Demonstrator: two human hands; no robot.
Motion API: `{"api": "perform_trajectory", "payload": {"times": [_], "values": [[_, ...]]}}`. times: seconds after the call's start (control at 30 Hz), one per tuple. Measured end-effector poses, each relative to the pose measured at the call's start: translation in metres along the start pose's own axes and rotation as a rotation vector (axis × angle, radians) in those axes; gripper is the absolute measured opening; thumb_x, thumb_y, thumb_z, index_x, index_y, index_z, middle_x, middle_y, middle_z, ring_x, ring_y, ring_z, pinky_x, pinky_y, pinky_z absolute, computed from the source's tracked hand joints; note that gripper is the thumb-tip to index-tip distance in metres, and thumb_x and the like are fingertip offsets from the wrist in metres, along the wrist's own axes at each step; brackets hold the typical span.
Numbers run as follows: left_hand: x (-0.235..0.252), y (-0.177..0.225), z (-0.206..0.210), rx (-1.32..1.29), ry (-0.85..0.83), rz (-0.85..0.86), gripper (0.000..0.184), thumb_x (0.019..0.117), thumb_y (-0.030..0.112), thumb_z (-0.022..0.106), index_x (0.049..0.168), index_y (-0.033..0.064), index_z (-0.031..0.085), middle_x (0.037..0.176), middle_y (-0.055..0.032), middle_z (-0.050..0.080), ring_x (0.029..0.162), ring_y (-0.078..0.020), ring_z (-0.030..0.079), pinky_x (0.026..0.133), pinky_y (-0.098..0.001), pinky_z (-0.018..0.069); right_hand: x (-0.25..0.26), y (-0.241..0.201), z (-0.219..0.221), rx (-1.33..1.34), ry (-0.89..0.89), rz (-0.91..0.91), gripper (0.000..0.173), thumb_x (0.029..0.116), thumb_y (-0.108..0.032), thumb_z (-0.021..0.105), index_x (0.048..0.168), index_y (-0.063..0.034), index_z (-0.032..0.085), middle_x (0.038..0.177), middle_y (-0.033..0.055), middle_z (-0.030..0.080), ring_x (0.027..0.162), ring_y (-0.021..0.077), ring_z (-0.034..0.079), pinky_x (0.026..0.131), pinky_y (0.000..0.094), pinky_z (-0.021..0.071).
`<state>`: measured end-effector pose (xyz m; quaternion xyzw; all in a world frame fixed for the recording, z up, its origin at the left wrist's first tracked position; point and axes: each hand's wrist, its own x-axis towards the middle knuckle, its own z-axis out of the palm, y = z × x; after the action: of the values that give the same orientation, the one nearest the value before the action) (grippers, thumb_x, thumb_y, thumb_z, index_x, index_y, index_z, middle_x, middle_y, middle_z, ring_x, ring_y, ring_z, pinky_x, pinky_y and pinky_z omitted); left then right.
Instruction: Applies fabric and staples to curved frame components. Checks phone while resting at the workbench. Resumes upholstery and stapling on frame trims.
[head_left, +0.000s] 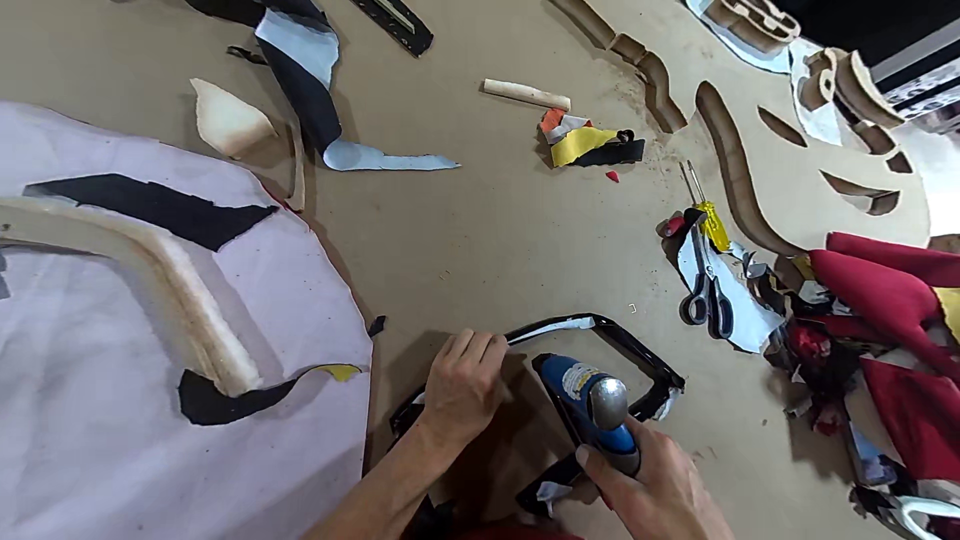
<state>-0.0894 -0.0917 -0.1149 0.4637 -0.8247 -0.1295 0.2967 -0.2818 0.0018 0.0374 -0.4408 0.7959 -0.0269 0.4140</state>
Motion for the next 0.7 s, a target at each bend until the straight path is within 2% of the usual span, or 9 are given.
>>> {"api": "perform_trajectory", "payload": {"times": [0.1, 0.2, 0.27, 0.4, 0.7], "values": [[0.006, 0.0, 0.001, -0.016, 0.002, -0.061, 0.021, 0.0948, 0.014, 0.055, 0.087, 0.0074, 0.073, 0.076, -0.0065, 0.065, 0.071, -0.0235, 0.065, 0.06, -0.0363, 0.0556, -0.001, -0.002, 0.002, 0.02, 0.034, 0.012, 0.035, 0.0865, -0.042, 0.072, 0.105, -0.0131, 0.073, 0.078, 0.0018, 0.072, 0.07, 0.0172, 0.07, 0.066, 0.047, 0.0574], [0.01, 0.002, 0.002, -0.028, -0.021, -0.116, 0.024, 0.0957, 0.017, 0.053, 0.084, 0.0078, 0.072, 0.077, -0.0065, 0.064, 0.072, -0.0238, 0.066, 0.061, -0.0365, 0.056, 0.0, -0.008, 0.001, 0.03, 0.072, 0.031, 0.033, 0.0859, -0.041, 0.073, 0.103, -0.013, 0.073, 0.077, 0.0008, 0.072, 0.07, 0.0158, 0.071, 0.066, 0.0455, 0.0579], [0.013, 0.004, 0.002, -0.014, -0.048, -0.146, 0.022, 0.0951, 0.017, 0.056, 0.083, 0.0077, 0.072, 0.077, -0.0066, 0.064, 0.072, -0.0248, 0.065, 0.06, -0.037, 0.0556, 0.002, -0.014, 0.002, 0.033, 0.102, 0.033, 0.032, 0.0852, -0.041, 0.073, 0.101, -0.0129, 0.073, 0.076, -0.0002, 0.071, 0.069, 0.0141, 0.07, 0.064, 0.0437, 0.0569], [0.019, 0.009, -0.001, 0.013, -0.138, -0.222, 0.008, 0.0856, 0.011, 0.066, 0.081, 0.0076, 0.071, 0.078, -0.0076, 0.064, 0.075, -0.0273, 0.066, 0.059, -0.0384, 0.055, 0.01, -0.025, 0.003, 0.021, 0.121, 0.031, 0.033, 0.0847, -0.04, 0.073, 0.1, -0.0114, 0.072, 0.076, -0.0006, 0.07, 0.068, 0.0127, 0.069, 0.063, 0.0416, 0.0568], [0.023, 0.006, -0.006, -0.064, -0.221, -0.259, 0.005, 0.0857, 0.011, 0.067, 0.082, 0.0082, 0.069, 0.078, -0.0063, 0.061, 0.075, -0.0254, 0.065, 0.057, -0.0362, 0.0539, 0.021, -0.036, 0.006, 0.005, 0.106, 0.077, 0.031, 0.0853, -0.04, 0.072, 0.096, -0.0115, 0.071, 0.073, -0.0018, 0.069, 0.063, 0.0113, 0.068, 0.06, 0.0394, 0.0587]]}}
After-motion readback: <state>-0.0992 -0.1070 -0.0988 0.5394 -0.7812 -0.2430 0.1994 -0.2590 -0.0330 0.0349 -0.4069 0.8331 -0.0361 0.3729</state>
